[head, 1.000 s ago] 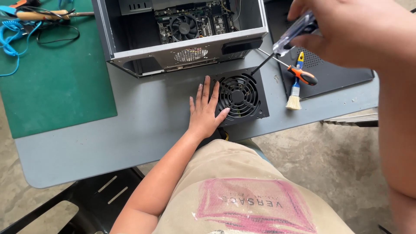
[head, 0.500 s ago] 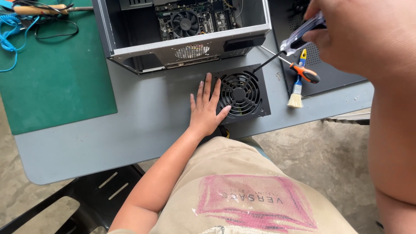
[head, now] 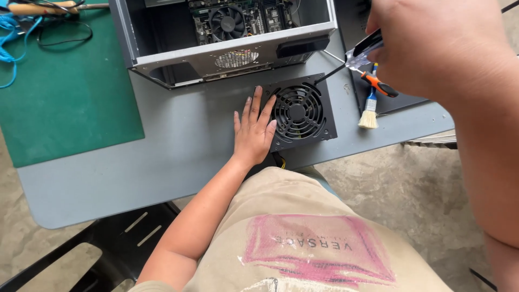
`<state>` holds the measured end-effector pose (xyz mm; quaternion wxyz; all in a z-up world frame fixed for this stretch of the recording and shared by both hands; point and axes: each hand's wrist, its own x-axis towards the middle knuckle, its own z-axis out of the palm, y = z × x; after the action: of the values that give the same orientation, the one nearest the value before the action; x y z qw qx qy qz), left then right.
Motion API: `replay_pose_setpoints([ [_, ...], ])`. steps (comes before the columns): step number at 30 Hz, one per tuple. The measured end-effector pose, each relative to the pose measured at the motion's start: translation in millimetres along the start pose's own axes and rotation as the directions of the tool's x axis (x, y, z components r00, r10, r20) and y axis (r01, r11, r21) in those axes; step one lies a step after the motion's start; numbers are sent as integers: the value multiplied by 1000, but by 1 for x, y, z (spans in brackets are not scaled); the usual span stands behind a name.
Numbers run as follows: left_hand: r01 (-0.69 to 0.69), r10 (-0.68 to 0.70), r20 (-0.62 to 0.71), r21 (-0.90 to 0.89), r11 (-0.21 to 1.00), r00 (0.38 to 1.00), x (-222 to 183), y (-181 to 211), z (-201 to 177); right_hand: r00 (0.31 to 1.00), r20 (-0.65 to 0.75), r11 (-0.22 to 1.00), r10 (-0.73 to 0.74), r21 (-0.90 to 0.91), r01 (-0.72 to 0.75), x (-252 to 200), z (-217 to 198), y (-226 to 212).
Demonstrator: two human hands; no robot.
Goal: Reinstalling a power supply unit into a computer case by positioning the unit and securing it with screws using a screwdriver.
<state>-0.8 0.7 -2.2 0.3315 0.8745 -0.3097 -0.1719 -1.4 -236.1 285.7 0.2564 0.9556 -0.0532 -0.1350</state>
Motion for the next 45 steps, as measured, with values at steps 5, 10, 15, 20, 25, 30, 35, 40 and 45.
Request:
replay_pose_setpoints([
  [5, 21, -21, 1, 53, 998, 1000, 1, 4, -2, 997, -58, 995, 49, 85, -44, 1, 9, -6],
  [10, 14, -11, -23, 156, 988, 1000, -1, 3, 2, 959, -38, 944, 282, -168, -285, -15, 59, 12],
  [15, -12, 13, -25, 22, 1000, 1000, 2, 0, 11, 833, 478, 934, 277, 68, -349, -70, 43, 39],
  [20, 398, -430, 33, -446, 801, 902, -39, -20, 31, 625, 640, 84, 447, 665, -742, -179, 168, 26],
  [25, 721, -486, 543, -407, 560, 685, -37, 19, 2, 666, 523, -113, 532, 823, -556, -138, 299, -100],
  [30, 729, -444, 594, -416, 544, 671, -44, 8, 46, 775, 293, 198, 560, 861, -468, -103, 329, -158],
  [35, 652, -455, 498, -700, 292, 739, -48, 40, 39, 877, 258, 453, 405, 776, -438, -94, 349, -147],
  [40, 580, -579, 289, -702, 414, 763, -37, 20, 60, 942, -67, 655, 330, 735, -178, -116, 267, -119],
  [45, 525, -657, 232, -799, 292, 718, -37, 75, 12, 882, -438, 650, 173, 724, 232, -109, 247, -135],
])
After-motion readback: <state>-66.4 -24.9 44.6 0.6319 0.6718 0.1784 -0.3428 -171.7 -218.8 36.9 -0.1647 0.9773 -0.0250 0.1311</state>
